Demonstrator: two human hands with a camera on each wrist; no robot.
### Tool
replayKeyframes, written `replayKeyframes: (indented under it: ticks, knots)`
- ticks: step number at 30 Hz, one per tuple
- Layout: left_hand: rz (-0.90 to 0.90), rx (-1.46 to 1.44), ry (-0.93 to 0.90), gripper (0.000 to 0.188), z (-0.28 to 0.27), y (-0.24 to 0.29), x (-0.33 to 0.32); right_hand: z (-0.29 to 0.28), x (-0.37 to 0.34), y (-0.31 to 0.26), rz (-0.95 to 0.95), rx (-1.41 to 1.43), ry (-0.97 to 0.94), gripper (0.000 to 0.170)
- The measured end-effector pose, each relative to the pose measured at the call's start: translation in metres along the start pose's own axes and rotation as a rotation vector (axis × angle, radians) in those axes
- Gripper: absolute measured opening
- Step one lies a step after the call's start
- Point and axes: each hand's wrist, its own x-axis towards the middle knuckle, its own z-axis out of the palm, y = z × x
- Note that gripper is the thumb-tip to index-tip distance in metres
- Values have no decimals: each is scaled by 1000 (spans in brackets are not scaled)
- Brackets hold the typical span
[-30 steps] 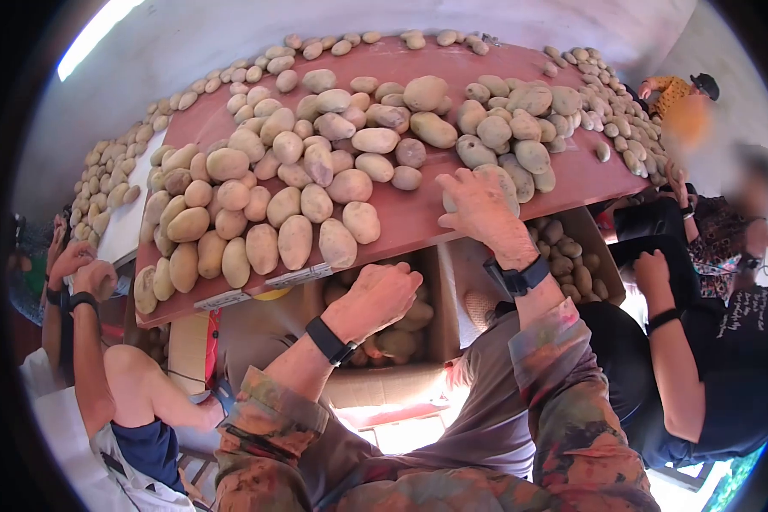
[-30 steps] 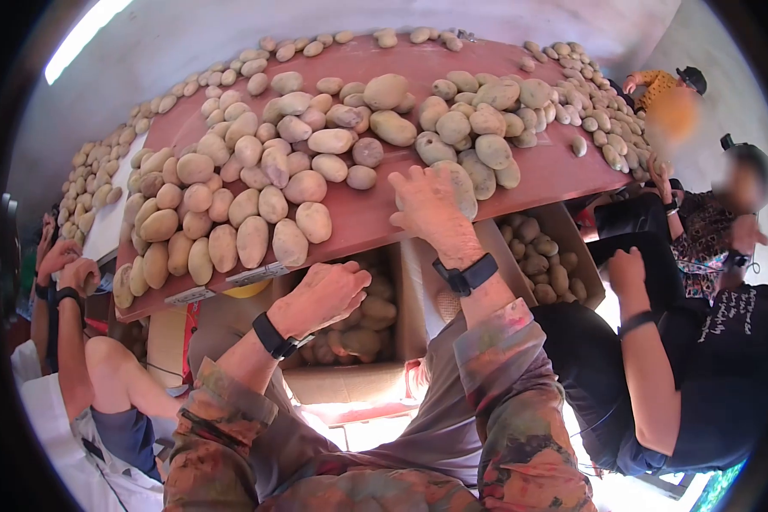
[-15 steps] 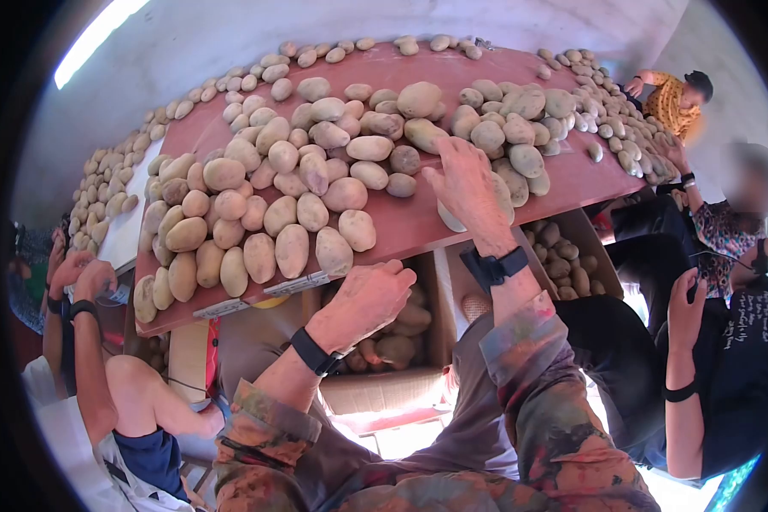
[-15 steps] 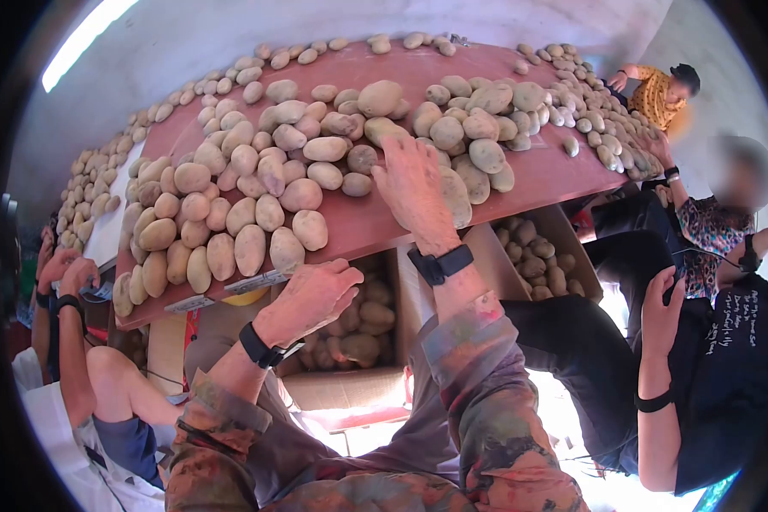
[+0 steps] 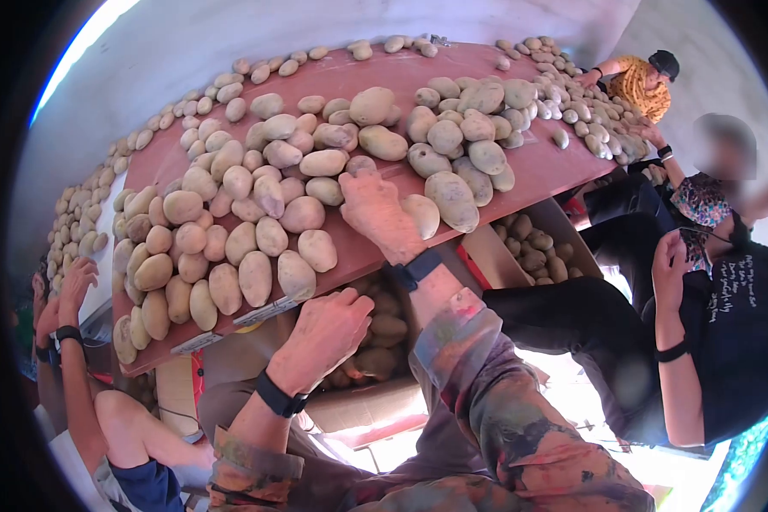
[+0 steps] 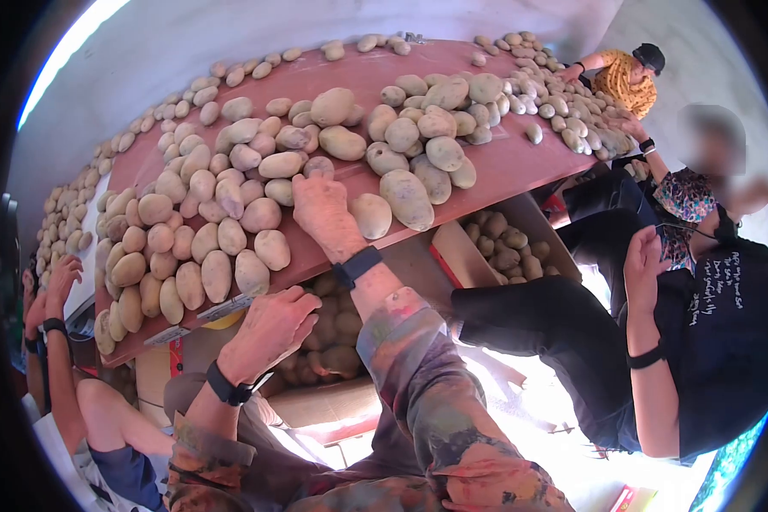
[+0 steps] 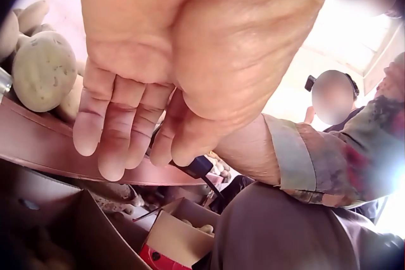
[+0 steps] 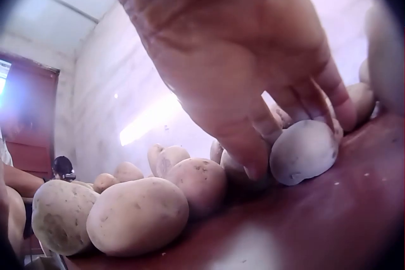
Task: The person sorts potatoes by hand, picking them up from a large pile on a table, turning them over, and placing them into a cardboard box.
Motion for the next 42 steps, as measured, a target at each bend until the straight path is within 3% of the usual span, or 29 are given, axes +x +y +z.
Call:
replayKeyframes:
  ticks: [5, 12, 15, 26, 34, 42]
  knots:
    - [-32, -20, -9, 16, -4, -2, -6, 1, 1, 0, 16, -10, -96, 26]
    - [-45, -19, -9, 16, -1, -12, -10, 4, -5, 6, 3, -6, -48, 29]
    - [-34, -9, -12, 16, 0, -14, -10, -2, -1, 8, 46, -9, -138, 30]
    - [-30, 10, -10, 15, -1, -14, -13, -7, -1, 31, 78, -343, 85, 22]
    - [-24, 5, -28, 16, 2, -14, -11, -9, 0, 37, 88, -285, 54, 18]
    - [-38, 28, -79, 17, 4, -12, -9, -16, -1, 19, 90, -140, 19, 30]
